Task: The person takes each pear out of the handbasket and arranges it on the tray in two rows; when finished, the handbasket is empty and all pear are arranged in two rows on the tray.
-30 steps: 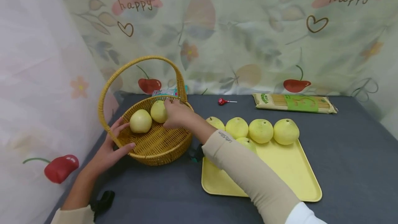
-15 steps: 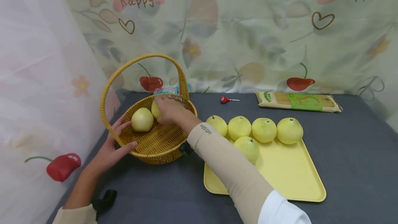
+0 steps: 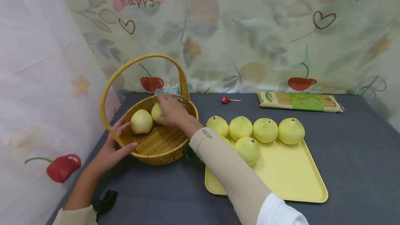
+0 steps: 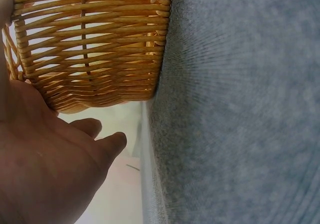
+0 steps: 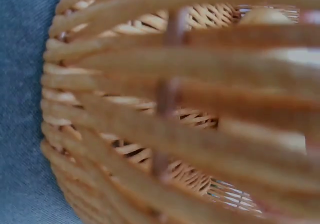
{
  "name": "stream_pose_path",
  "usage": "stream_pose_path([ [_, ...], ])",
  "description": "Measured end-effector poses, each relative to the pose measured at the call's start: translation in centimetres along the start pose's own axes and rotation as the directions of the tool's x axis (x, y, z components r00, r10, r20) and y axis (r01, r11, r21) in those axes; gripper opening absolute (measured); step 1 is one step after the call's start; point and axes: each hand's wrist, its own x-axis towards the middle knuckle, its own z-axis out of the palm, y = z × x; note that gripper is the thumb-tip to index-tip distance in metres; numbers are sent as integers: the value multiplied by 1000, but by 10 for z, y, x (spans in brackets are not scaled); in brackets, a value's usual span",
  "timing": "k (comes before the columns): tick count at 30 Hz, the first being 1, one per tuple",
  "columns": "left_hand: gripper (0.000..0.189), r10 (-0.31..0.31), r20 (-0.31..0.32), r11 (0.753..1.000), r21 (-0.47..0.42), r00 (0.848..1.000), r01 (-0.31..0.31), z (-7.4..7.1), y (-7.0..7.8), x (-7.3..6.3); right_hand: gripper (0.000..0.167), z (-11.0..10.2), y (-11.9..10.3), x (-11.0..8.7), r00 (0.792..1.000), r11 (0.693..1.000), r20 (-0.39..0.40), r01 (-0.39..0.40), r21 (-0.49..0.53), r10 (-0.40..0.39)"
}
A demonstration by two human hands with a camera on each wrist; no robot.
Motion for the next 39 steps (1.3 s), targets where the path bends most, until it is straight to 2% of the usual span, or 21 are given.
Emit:
stream_pose_path([
  [9,71,-25,-5,1000,1,1000,25,0,0,-1,65,-2,1,-2,999,997,55,0,-76,4],
  [16,71,-3,-5,1000,-13,1000,3,-1,2,0,58,-7,-5,-8,997,987,66,38,-156,-28],
  [23,71,-23,2,1000,-2,1000,23,-1,3,0,47,-9,-1,-20,998,993,53,50,-105,-45],
  [28,71,-34,6,999,4,999,34,-1,3,-2,50,-10,-1,-25,996,995,55,69,-73,-65],
  [39,71,-18,3,1000,2,1000,18,0,3,-1,56,-19,-8,-35,995,993,56,84,-81,-79],
])
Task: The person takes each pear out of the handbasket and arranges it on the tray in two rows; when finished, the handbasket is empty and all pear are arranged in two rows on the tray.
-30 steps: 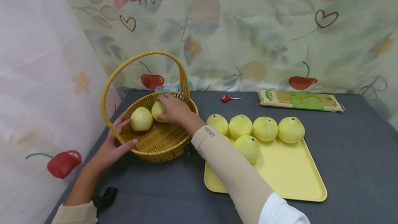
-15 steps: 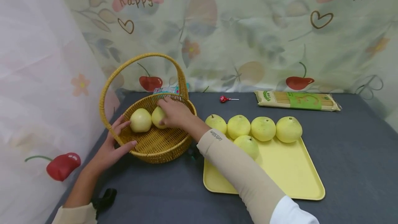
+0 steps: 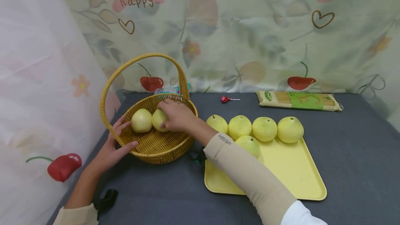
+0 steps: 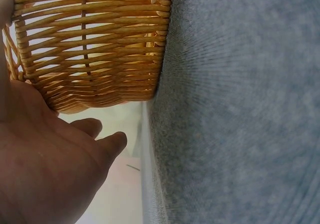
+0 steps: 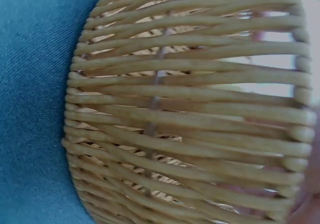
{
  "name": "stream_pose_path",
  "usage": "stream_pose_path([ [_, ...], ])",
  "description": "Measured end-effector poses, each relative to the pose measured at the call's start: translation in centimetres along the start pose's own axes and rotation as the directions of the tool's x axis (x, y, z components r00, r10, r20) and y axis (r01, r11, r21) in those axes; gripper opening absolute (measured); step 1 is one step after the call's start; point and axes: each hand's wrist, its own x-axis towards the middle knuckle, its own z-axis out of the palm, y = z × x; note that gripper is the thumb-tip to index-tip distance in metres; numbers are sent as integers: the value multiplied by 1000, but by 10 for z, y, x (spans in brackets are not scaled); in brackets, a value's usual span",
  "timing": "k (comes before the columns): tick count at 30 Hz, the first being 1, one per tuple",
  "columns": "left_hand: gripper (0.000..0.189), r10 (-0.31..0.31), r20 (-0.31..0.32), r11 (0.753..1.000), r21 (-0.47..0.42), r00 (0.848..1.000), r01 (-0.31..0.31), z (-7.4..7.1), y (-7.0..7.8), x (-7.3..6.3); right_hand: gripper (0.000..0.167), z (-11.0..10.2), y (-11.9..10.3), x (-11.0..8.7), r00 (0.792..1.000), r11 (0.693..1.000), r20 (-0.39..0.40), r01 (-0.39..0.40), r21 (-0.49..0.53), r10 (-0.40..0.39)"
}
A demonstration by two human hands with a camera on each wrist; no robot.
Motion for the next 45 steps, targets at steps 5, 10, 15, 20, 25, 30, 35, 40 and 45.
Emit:
stream_pose_path([
  [5,71,-7,6,1000,3,1000,7,1,-1,1,61,-10,0,-12,999,999,-35,7,44,-6],
  [10,72,2,9,1000,-2,1000,-2,1,-2,2,63,-20,0,-27,998,992,-62,31,121,-23],
  [15,71,14,8,1000,-11,1000,-13,0,-2,0,63,-28,1,-40,996,984,-87,45,171,-31],
  [20,69,10,3,1000,-5,1000,-10,0,-1,-1,59,-34,3,-50,992,984,-120,64,167,-44],
  [25,69,17,2,1000,0,1000,-17,1,-3,0,55,-40,6,-60,988,983,-146,73,171,-48],
  [30,68,17,4,1000,-2,1000,-17,1,-4,0,56,-46,8,-73,985,981,-169,62,186,-30],
  [35,69,12,5,1000,-5,1000,-12,0,-2,0,57,-53,10,-86,981,974,-193,55,220,-12],
  [40,69,6,6,1000,-11,1000,-6,0,0,0,57,-59,12,-99,973,971,-230,61,233,-6],
  [45,69,11,8,1000,-10,1000,-11,1,-2,1,57,-62,17,-114,962,966,-272,74,248,-4],
])
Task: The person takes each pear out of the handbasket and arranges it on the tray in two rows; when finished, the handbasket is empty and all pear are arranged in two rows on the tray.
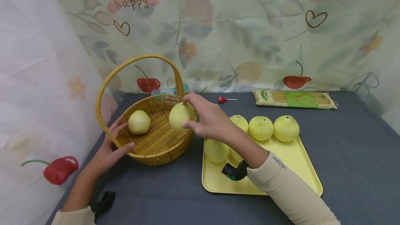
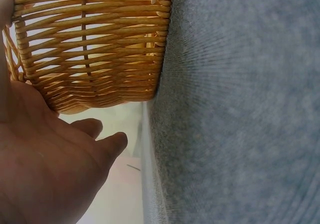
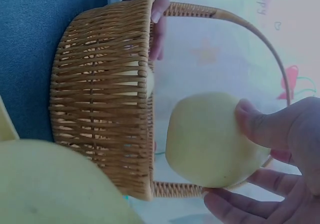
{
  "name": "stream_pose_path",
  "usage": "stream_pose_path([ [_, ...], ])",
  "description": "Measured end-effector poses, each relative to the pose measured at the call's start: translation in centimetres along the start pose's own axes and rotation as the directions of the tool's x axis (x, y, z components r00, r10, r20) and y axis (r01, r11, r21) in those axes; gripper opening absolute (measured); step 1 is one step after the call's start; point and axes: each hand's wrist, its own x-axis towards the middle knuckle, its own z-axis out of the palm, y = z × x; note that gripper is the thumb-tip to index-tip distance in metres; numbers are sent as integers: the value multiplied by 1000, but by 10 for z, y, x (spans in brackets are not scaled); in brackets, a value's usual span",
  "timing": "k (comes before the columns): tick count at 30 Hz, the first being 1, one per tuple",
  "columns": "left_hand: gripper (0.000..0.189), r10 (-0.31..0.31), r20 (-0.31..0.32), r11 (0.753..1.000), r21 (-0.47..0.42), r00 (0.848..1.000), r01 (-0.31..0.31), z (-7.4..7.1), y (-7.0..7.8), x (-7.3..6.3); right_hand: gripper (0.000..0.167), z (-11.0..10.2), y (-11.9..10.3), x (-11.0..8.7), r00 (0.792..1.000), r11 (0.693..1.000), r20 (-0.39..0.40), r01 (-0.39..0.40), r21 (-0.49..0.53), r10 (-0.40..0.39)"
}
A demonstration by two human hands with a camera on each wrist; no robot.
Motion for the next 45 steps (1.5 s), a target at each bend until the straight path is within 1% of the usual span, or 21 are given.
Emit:
stream_pose_path([
  [2,70,2,0,1000,0,1000,-2,1,-1,0,57,-3,2,-5,1000,1000,-18,0,10,0],
  [5,69,4,-1,1000,5,1000,-4,1,-1,1,57,-8,6,-14,999,1000,-44,-19,20,20],
  [11,69,-1,0,1000,13,1000,1,1,0,2,57,-18,11,-32,991,993,-87,-95,65,101],
  [18,70,-5,-1,1000,10,1000,5,0,-1,0,57,-28,17,-48,979,982,-107,-165,95,175],
  [25,71,-16,2,1000,9,1000,16,0,-3,0,58,-33,23,-59,975,981,-130,-171,93,182],
  [29,71,-19,2,1000,8,1000,19,0,-3,-1,60,-37,26,-66,970,982,-162,-166,90,178],
  [35,71,-22,3,1000,7,1000,22,0,-2,0,57,-50,33,-81,951,983,-249,-172,62,182],
  [40,71,-23,1,1000,10,1000,23,-1,-1,2,55,-60,42,-95,937,983,-300,-177,40,181],
  [42,72,-25,2,1000,11,1000,25,-1,-1,2,56,-63,45,-101,927,983,-327,-182,32,182],
  [45,72,-26,1,1000,8,1000,26,-1,0,1,58,-67,51,-111,908,983,-381,-182,18,175],
])
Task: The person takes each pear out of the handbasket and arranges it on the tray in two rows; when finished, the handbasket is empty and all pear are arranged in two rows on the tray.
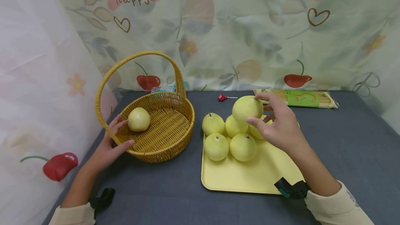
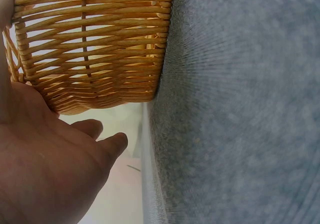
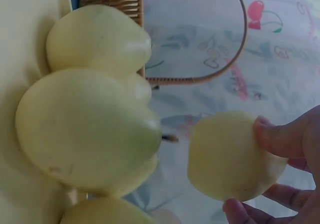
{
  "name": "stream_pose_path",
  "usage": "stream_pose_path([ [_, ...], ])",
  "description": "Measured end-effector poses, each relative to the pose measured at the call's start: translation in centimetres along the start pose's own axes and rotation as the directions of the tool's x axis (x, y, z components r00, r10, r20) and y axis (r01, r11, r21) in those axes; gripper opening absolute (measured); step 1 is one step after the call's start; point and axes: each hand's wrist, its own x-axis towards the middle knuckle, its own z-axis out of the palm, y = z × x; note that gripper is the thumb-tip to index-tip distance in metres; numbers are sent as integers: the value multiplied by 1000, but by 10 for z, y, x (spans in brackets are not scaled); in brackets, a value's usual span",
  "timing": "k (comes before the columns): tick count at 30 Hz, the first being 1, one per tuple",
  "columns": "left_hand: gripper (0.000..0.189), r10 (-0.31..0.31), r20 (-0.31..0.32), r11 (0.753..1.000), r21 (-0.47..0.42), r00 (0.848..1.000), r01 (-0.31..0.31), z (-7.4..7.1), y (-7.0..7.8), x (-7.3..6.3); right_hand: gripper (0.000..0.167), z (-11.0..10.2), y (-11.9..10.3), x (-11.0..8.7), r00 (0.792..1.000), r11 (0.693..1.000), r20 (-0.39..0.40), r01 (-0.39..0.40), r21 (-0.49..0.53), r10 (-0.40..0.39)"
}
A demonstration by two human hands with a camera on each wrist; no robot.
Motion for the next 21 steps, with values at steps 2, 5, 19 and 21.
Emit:
stream_pose_path([
  [2,72,-4,0,1000,-1,1000,4,0,1,0,60,-6,4,-4,999,1000,-33,1,-10,-1],
  [5,72,-7,-1,1000,-3,1000,7,0,2,0,62,-15,9,-11,998,1000,-57,-4,-22,3],
  [19,70,6,-11,1000,7,1000,-6,-1,1,0,63,-37,16,-35,999,995,-11,-41,-96,40],
  [21,70,7,-10,1000,2,1000,-7,-1,1,0,63,-38,17,-39,999,993,-2,-35,-113,35],
])
